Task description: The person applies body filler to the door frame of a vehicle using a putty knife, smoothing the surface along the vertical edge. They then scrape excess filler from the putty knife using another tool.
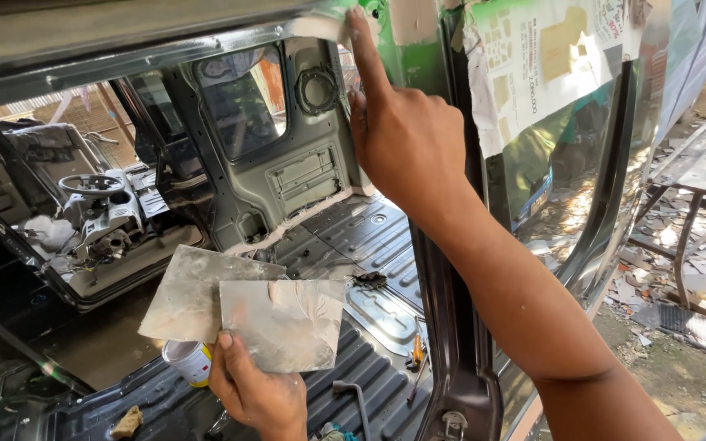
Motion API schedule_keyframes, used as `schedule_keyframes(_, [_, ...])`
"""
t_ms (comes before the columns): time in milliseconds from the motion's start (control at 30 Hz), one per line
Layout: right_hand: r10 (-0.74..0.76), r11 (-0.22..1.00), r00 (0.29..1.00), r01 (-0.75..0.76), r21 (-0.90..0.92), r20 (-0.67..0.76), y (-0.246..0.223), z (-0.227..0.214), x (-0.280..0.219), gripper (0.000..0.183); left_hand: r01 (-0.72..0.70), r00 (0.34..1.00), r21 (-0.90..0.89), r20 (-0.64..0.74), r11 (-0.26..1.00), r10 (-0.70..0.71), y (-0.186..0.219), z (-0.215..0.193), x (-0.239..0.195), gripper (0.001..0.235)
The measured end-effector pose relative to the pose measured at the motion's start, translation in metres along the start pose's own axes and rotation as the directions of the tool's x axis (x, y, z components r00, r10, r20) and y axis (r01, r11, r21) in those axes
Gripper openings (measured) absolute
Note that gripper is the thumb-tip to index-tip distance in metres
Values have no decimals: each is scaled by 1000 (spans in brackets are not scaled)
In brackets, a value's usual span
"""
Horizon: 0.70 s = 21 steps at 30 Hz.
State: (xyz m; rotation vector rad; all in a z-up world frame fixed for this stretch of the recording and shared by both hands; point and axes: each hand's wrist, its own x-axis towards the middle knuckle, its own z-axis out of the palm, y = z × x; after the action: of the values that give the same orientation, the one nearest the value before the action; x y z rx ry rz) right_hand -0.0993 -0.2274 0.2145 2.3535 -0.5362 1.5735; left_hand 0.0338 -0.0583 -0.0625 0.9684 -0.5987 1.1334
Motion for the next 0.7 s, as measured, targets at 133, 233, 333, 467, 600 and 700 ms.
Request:
schedule_keyframes(133, [39,999,999,-39,7,28,4,6,-10,64,-162,984,187,105,969,144,3,-1,0,29])
schedule_keyframes(233, [71,997,996,-72,7,47,9,8,-13,66,-85,994,126,83,988,75,1,0,2,29])
schedule_keyframes(333, [49,996,997,-53,73,59,9,-2,-25,68,-338,937,270,190,902,294,4,0,13,33])
schedule_keyframes(467, [-85,845,993,116,523,-83,-2,-34,-70,40,-357,932,297,179,886,315,34,6,38,29])
schedule_keyframes(600, [-244,574,970,154,804,-12,-9,-44,-118,44,133,987,-113,-81,985,-142,74,40,37,21])
schedule_keyframes(700, [-269,644,963,175,745,5,-19,-47,-143,50,423,904,-362,115,831,-411,129,52,59,36])
